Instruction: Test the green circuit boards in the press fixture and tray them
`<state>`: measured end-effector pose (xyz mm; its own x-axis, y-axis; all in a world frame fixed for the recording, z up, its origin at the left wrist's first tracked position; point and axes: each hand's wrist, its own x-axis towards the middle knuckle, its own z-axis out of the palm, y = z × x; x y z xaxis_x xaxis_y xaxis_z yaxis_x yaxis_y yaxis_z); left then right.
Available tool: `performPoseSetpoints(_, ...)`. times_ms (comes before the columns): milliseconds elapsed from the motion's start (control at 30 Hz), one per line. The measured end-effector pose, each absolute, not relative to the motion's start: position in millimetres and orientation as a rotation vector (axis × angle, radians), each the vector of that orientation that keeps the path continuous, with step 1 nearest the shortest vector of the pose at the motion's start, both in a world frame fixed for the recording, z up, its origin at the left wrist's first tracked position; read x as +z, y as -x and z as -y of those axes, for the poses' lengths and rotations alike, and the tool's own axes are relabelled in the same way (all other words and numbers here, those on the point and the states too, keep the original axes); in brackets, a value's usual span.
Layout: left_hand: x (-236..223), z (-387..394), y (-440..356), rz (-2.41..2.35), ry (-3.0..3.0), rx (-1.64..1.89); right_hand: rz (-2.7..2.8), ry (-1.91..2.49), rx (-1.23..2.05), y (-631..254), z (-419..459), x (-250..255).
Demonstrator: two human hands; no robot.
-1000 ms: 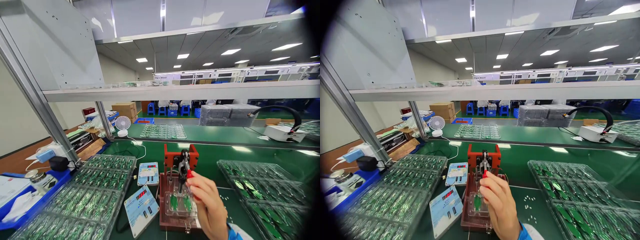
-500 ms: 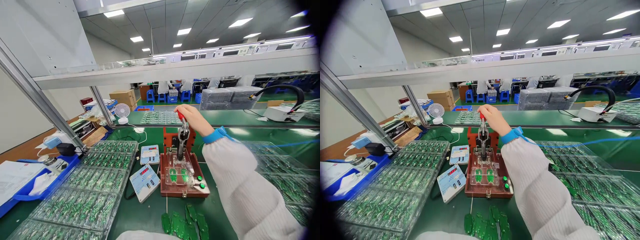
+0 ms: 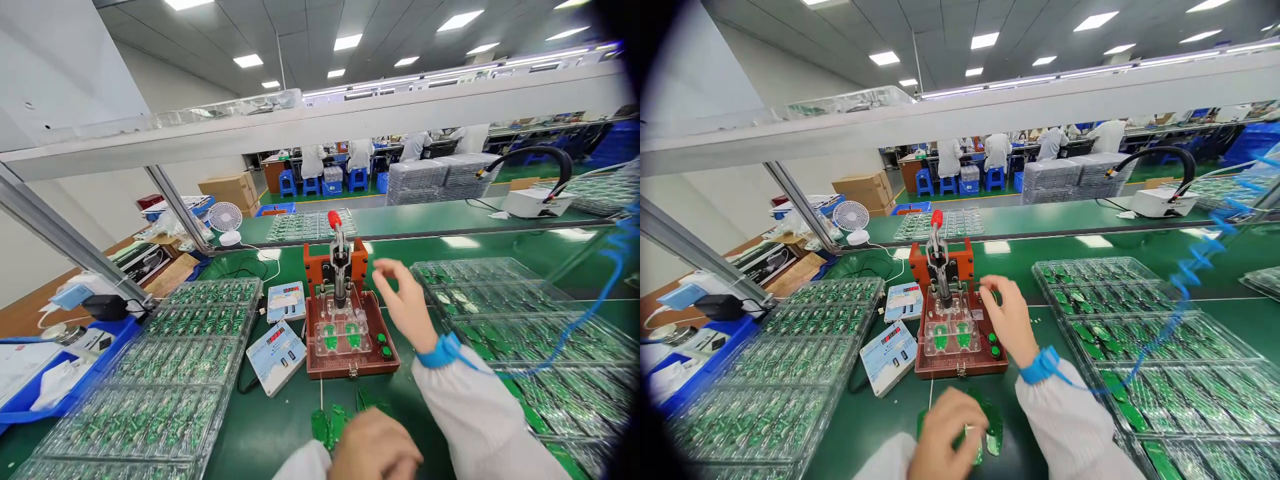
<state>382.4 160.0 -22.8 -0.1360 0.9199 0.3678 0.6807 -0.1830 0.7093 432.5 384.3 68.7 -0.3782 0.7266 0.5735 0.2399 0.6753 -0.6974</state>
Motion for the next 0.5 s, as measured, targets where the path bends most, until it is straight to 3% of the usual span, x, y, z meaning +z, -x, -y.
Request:
performPoseSetpoints(133, -22.0, -175.6, -326.5, -2.158, -1.686, 1.454, 2.068, 0.784, 0.695, -455.4, -349.2, -1.2)
performPoseSetpoints(200, -22.3, -185.4, -302.0, -2.329, -1.683, 1.399, 2.119, 0.791, 0.704, -453.3, -335.8, -15.6)
performPoseSetpoints(367, -28.7, -206.3, -283.8, -2.393, -1.755, 1.168, 2.181, 0.790, 0.753, -441.4, -327.4, -15.1)
performPoseSetpoints(500, -31.1, -207.3, -287.2, -2.318, -1.674, 1.371, 2.149, 0.777, 0.896, -443.9, -329.9, -9.3)
